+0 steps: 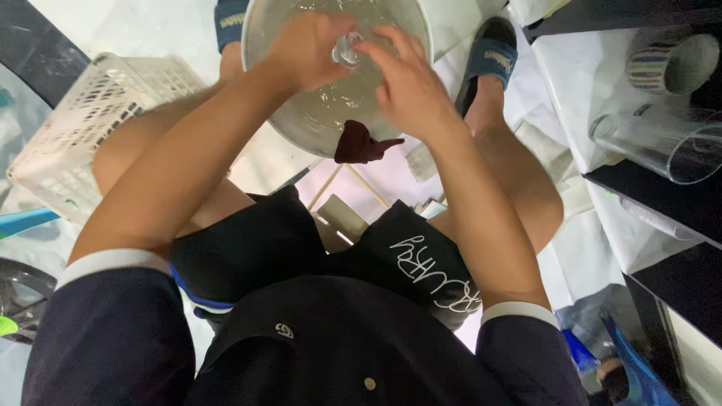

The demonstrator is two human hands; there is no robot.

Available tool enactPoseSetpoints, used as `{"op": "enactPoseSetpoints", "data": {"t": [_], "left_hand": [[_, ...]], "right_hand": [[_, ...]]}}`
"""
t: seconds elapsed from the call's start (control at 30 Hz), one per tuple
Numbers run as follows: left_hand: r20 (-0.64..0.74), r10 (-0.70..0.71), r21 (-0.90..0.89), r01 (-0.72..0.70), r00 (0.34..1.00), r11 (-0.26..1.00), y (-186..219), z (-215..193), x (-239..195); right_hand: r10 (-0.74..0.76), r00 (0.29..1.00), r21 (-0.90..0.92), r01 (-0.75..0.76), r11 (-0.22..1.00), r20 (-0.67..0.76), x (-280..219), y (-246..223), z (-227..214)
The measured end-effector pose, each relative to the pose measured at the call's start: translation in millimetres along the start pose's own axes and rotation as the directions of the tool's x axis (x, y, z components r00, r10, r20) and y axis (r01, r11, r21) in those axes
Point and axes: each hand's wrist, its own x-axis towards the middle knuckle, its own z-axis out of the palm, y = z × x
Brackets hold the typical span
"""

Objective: The person washes several items by hand in a bucket of water, including a small rectangular tray, a clear glass, and a striped mug. Each item is scrubbed and rinsed, then placed into a white plastic basket to the left.

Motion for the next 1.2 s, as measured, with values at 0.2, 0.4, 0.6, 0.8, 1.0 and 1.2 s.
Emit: {"op": "enactPoseSetpoints", "data": {"t": [0.2,0.4,0.6,0.8,1.0,1.2], "left_hand": [[-0.071,-0.042,-0.027,0.04,0.997,0.999,43,-39,-27],[-0.136,-0.044,0.018,0.047,0.99,0.999,42,-27,-26],[-0.027,-0.008,0.124,0.012,1.0,0.992,30,-14,-5],[0.023,0.173,-0.083,-0.171,0.985,0.982,21,-24,-8],[-0.08,0.107,0.015,-0.106,0.991,0.994,30,-16,-1],[-0.209,0.128,0.08,-0.113,0.969,0.99,18,-2,-7]], "right_hand": [[-0.109,0.992,-0.023,0.107,0.994,-0.062,-3,-13,20],[-0.081,0.995,0.041,0.084,0.996,-0.061,3,0,49],[-0.04,0.998,0.047,0.037,0.998,0.049,7,9,43],[-0.145,0.989,-0.125,0.147,0.981,0.026,1,3,25],[0.052,0.995,0.409,-0.081,0.909,0.084,6,7,41],[0.113,0.977,0.335,-0.17,0.927,0.183,1,15,23]]}}
